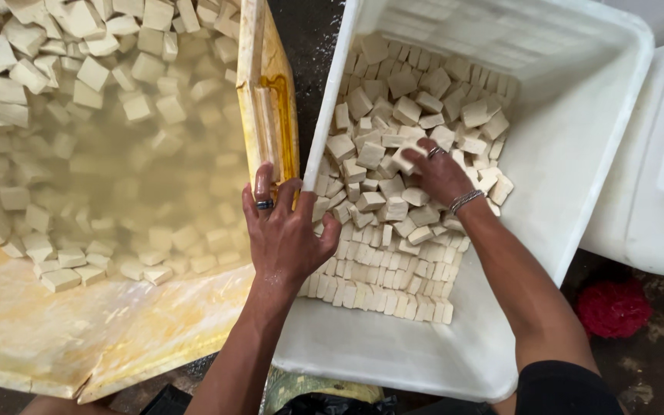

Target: The person sits on the floor and scoops tofu cubes by hand from a large water-filled basin, then places and arranges them in a white plastic crate. They repeatedly gather handfuls of cubes from the water and spread them across the crate.

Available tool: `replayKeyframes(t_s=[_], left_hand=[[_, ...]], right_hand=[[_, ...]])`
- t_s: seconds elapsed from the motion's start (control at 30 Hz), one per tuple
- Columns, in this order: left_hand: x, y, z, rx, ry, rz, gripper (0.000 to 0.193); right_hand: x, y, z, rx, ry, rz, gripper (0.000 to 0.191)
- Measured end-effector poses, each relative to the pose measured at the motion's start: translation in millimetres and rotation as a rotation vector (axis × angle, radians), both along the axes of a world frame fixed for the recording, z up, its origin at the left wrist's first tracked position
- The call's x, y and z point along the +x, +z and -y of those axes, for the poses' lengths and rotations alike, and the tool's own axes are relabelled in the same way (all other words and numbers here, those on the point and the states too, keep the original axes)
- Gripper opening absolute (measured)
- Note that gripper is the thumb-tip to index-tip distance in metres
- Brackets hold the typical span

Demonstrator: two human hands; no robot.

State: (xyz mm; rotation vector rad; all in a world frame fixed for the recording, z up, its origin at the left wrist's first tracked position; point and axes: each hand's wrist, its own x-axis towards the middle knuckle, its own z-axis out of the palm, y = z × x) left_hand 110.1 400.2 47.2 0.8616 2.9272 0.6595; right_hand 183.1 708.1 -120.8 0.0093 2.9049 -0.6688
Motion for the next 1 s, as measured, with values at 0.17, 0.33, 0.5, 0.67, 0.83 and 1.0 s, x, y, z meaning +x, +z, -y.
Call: replayKeyframes(t_s=[0.17,0.33,0.5,0.67,0.83,1.0], left_hand=[[-0.3,1.3,-0.1,-0.004,0.005,-0.032,0.028],[1.3,-4.9,3.2,0.007,-0.024,-0.063,0.030],[5.5,-8.2,6.7,0.031,-0.037,-0.060,0.029],[6.1,-6.7,4.7,0.026,-0.033,-0.096,0.031],[5.6,-9.0,5.6,0.035,-0.010,-0.087,0.030],[5.4,-10.9,5.1,0.025,-0.026,-0.097,0.031]], right_hand=[[-18.1,10.6,-4.4,-0.015,-0.023,0.298,0.063],[-4.1,36.9,-10.8,-0.158,-0.092,0.116,0.070],[81.6,65.9,1.7,-0.180,-0.060,0.582,0.076],[163.6,60.1,47.2,0.090,0.130,0.810,0.066],[206.6,43.7,75.7,0.223,0.161,0.803,0.060],[208.1,40.3,80.6,0.095,0.072,0.870,0.062]])
